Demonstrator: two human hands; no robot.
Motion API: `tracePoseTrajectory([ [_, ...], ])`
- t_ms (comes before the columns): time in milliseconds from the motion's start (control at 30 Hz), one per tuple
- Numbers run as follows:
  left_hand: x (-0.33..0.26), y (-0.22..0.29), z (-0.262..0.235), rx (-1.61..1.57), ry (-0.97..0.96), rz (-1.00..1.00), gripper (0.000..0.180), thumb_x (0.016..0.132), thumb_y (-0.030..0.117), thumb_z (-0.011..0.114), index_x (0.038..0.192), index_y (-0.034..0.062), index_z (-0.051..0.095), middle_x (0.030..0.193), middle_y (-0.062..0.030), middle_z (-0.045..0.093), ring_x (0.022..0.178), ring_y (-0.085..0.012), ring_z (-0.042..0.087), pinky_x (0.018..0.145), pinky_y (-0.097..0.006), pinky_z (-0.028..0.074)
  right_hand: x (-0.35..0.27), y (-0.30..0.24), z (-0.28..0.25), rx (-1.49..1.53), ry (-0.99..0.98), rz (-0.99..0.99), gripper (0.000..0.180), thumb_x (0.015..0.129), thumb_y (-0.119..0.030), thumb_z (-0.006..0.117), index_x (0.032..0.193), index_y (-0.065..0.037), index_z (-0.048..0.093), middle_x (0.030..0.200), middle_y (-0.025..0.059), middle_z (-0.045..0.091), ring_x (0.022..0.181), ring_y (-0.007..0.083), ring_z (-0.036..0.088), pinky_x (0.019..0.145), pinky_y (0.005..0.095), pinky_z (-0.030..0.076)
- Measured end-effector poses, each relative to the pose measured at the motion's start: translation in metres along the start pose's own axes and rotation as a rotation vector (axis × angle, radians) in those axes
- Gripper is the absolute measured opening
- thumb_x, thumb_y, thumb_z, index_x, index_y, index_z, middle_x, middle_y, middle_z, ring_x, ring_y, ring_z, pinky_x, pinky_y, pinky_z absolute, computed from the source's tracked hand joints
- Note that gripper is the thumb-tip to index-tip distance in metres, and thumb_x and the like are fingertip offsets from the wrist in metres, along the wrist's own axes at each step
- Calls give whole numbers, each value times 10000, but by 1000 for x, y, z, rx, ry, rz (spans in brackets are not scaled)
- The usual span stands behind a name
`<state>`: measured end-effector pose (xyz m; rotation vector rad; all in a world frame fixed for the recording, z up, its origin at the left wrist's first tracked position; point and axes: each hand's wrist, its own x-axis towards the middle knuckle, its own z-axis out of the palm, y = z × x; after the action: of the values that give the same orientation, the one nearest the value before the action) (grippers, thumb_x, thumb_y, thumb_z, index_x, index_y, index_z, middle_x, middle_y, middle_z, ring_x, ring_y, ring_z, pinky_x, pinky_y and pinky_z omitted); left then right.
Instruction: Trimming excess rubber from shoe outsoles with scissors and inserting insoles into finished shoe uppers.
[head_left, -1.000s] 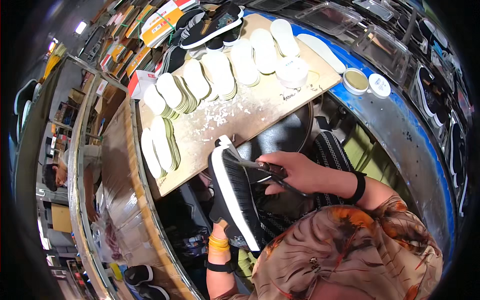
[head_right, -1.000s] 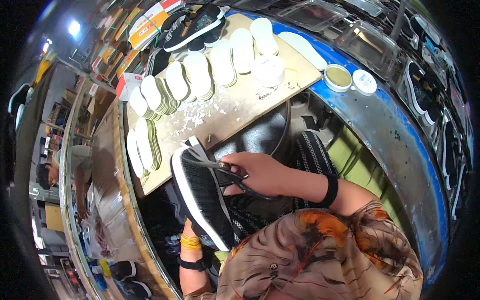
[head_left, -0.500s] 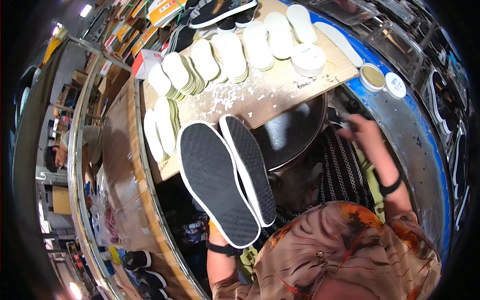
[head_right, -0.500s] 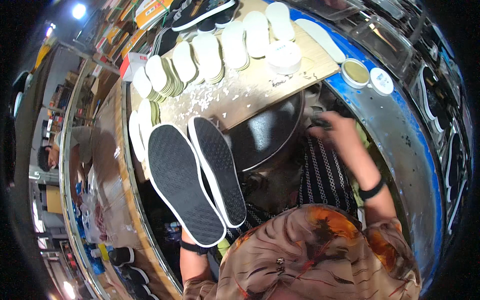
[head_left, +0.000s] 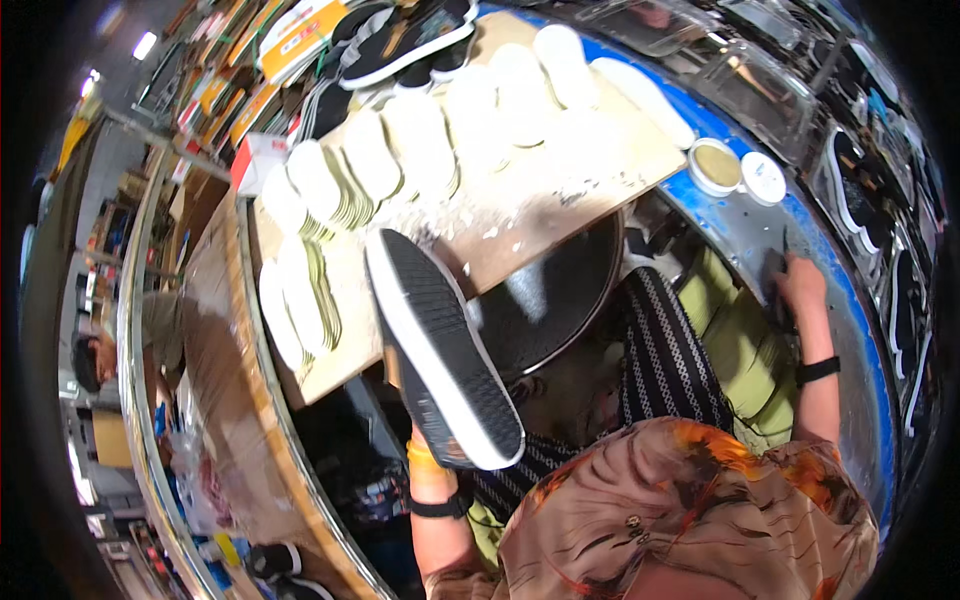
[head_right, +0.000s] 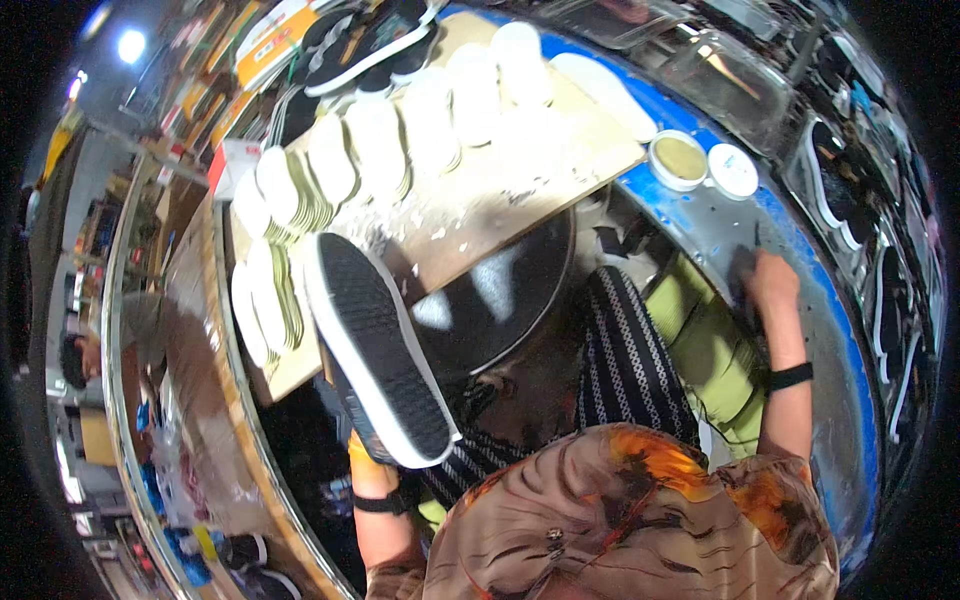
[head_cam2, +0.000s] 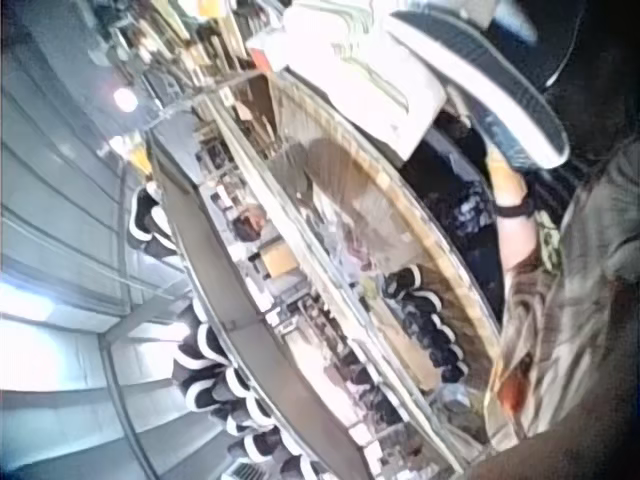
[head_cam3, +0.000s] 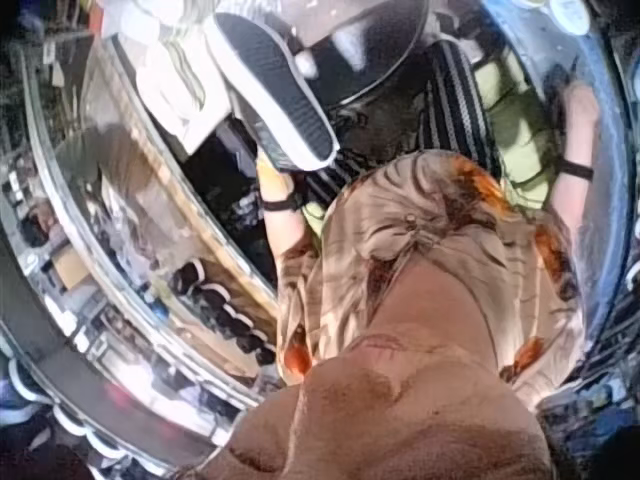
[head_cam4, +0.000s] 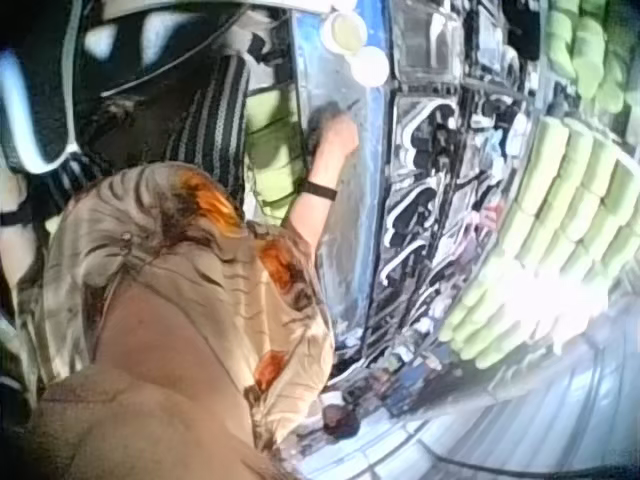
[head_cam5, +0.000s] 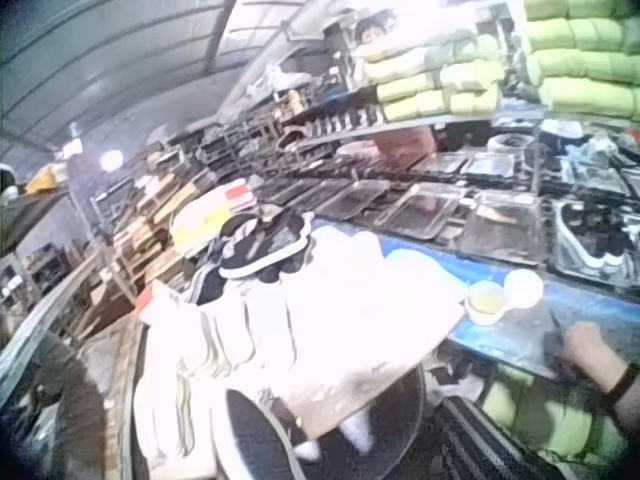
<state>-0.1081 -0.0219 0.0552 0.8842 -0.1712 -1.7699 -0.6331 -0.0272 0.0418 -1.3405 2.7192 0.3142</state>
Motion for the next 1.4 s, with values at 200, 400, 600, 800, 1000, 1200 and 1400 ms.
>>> tracePoseTrajectory([
  [200, 52, 8, 32, 1795, 28, 817, 235, 796, 160, 595, 879, -58, 564, 789, -226, 567, 686, -317, 560, 616, -345, 436, -8, -125, -80, 366, -100, -632, 414, 697, -287, 646, 1056, -89, 587, 899, 176, 623, 878, 345, 581, 767, 407, 461],
  [400, 19, 95, 48, 1366, -342, -215, 358, 867, 71, 531, 1209, 0, 453, 1043, -77, 573, 891, -162, 587, 700, -241, 484, 32, -248, -128, 336, -58, -1024, 366, 714, -261, 615, 1025, -68, 595, 877, 176, 619, 832, 334, 593, 732, 395, 464],
  [600, 35, 217, -15, 1296, 216, -6, 288, 875, 220, 550, 1106, 50, 549, 936, -42, 599, 777, -123, 602, 608, -225, 493, 77, -371, -100, 339, 332, -1163, 286, 609, -144, 641, 870, -53, 569, 862, 130, 566, 882, 298, 536, 717, 400, 448],
  [800, 38, 330, -26, 1255, 387, -200, 245, 859, 212, 537, 993, 9, 565, 746, -52, 595, 622, -138, 597, 497, -261, 475, 78, -435, -73, 94, 253, -1317, 257, 607, -160, 630, 840, -57, 602, 859, 112, 587, 858, 262, 552, 698, 358, 440],
  [1000, 182, 296, 137, 1812, 65, 386, 272, 826, 190, 587, 1009, -11, 574, 788, -48, 600, 602, -84, 526, 535, -230, 434, 84, -444, -80, -24, 128, -1259, 251, 600, -177, 640, 813, -46, 618, 845, 113, 598, 841, 266, 569, 750, 365, 449],
  [1200, 292, 99, 191, 2461, -655, 705, 742, 641, 359, 729, 1207, -17, 430, 1185, -218, 476, 1099, -342, 463, 942, -356, 372, 88, -390, -128, 178, 83, -1191, 326, 591, -206, 671, 855, -25, 611, 921, 148, 593, 909, 287, 550, 759, 375, 459],
  [1400, 315, 61, 206, 2637, -489, 515, 658, 600, 342, 758, 1073, -34, 496, 1189, -223, 459, 1044, -359, 501, 891, -363, 421, 121, -387, -98, 119, 189, -1215, 285, 586, -191, 675, 798, -10, 611, 909, 163, 587, 875, 292, 565, 725, 378, 471],
])
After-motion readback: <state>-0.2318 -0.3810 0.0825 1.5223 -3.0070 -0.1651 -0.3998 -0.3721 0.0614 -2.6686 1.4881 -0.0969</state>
